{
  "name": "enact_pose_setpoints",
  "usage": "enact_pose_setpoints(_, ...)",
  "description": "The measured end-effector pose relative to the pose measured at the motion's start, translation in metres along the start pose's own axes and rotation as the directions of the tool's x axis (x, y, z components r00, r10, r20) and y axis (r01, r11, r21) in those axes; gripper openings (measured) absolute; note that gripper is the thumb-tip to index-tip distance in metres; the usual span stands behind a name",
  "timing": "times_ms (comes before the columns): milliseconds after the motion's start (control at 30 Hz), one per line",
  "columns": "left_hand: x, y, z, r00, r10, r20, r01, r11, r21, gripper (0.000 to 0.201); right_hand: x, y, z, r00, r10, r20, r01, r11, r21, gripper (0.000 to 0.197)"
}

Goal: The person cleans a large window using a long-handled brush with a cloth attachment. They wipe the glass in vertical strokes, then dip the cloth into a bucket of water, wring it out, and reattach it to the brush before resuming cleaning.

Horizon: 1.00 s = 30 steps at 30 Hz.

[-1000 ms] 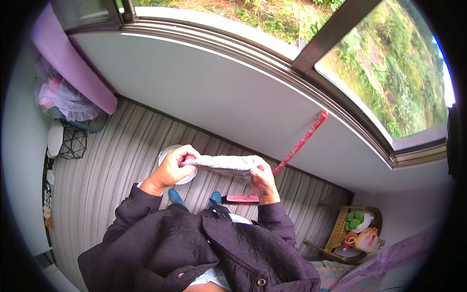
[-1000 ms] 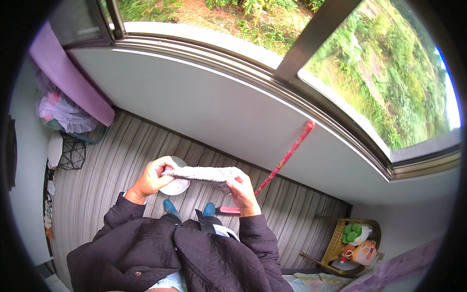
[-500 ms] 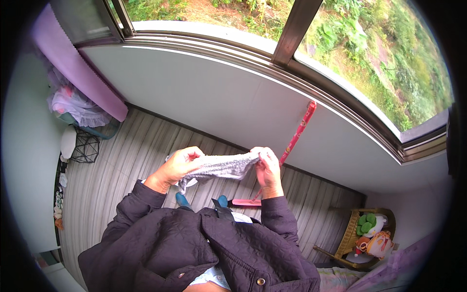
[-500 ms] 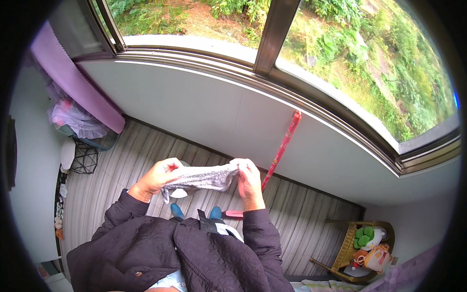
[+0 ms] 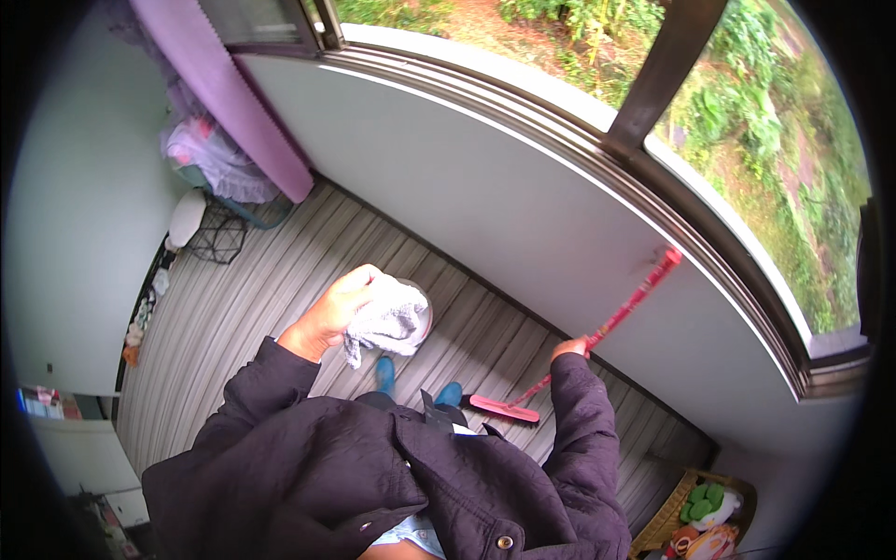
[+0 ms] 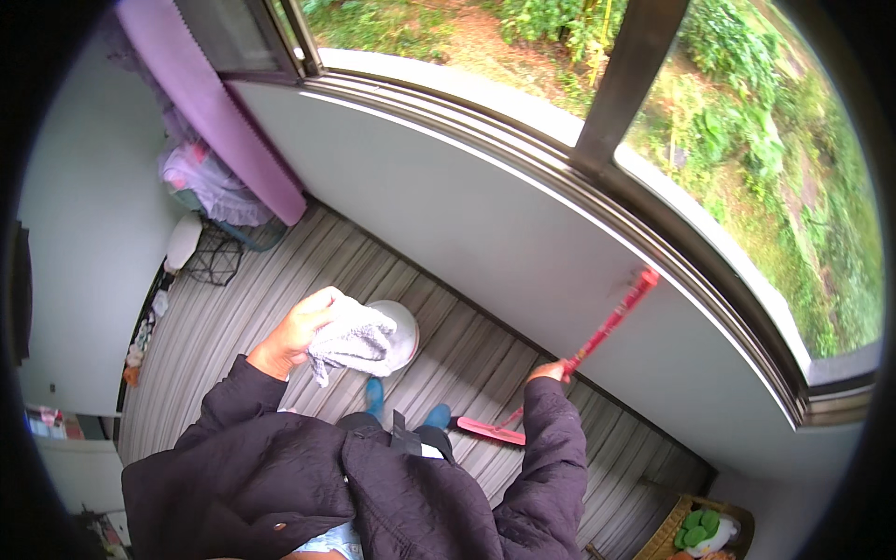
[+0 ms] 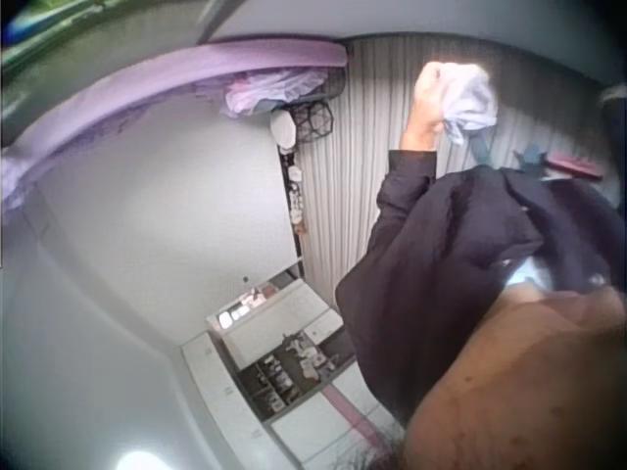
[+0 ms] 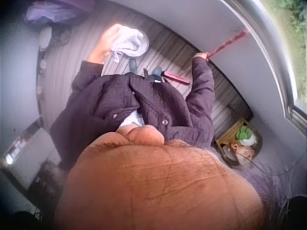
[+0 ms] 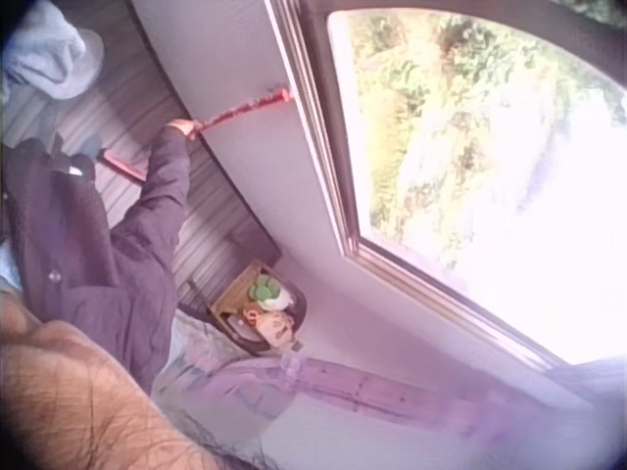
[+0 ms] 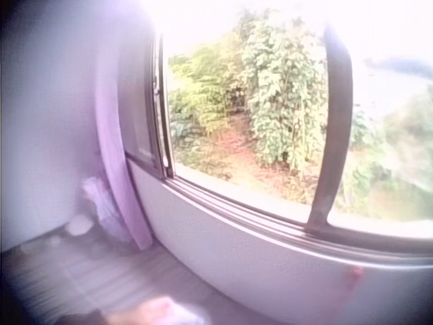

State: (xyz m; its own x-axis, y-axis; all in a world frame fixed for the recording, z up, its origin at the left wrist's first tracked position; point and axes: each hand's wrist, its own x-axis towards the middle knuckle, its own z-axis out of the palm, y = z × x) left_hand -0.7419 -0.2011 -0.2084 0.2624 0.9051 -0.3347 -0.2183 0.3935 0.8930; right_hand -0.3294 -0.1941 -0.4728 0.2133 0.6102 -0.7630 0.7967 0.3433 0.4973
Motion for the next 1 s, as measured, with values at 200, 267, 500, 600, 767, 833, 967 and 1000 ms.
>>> enact_pose_setpoints(200, -0.02, 0.005, -0.026, 0.995, -0.006, -0.096, -0.005, 0.994, -0.109, 0.03, 0.0, -0.052, 0.094, 0.96, -0.279, -0.039, 0.281, 0.956, 0.088, 0.022)
enact_pose_setpoints(267, -0.018, 0.02, -0.032, 0.995, -0.01, -0.1, 0.0, 0.995, -0.102, 0.033, -0.029, -0.09, 0.126, 0.965, -0.26, 0.036, 0.239, 0.925, 0.295, 0.029)
enact_pose_setpoints(500, -0.026, 0.051, -0.105, 0.992, 0.107, -0.064, -0.106, 0.994, 0.02, 0.032, -0.106, -0.106, 0.267, 0.943, -0.067, 0.326, -0.186, 0.706, 0.683, 0.03)
enact_pose_setpoints(600, -0.018, 0.075, -0.13, 0.981, 0.191, -0.029, -0.189, 0.98, 0.062, 0.032, -0.214, -0.087, 0.206, 0.951, 0.164, 0.262, -0.308, 0.554, 0.773, 0.029)
enact_pose_setpoints(767, -0.004, 0.109, -0.172, 0.944, 0.321, 0.078, -0.33, 0.91, 0.251, 0.028, -0.331, -0.054, 0.144, 0.963, 0.213, -0.165, 0.082, 0.353, 0.932, 0.029)
enact_pose_setpoints(833, -0.001, 0.126, -0.184, 0.925, 0.367, 0.103, -0.381, 0.886, 0.263, 0.027, -0.373, -0.043, 0.125, 0.943, 0.217, -0.251, 0.201, 0.23, 0.952, 0.028)
enact_pose_setpoints(967, 0.0, 0.164, -0.195, 0.888, 0.443, 0.122, -0.458, 0.833, 0.309, 0.027, -0.388, -0.049, 0.155, 0.994, -0.109, 0.005, -0.042, -0.333, 0.942, 0.023)
enact_pose_setpoints(1000, 0.004, 0.171, -0.196, 0.882, 0.452, 0.138, -0.471, 0.818, 0.331, 0.027, -0.394, -0.055, 0.123, 0.982, -0.166, -0.088, 0.033, -0.311, 0.95, 0.025)
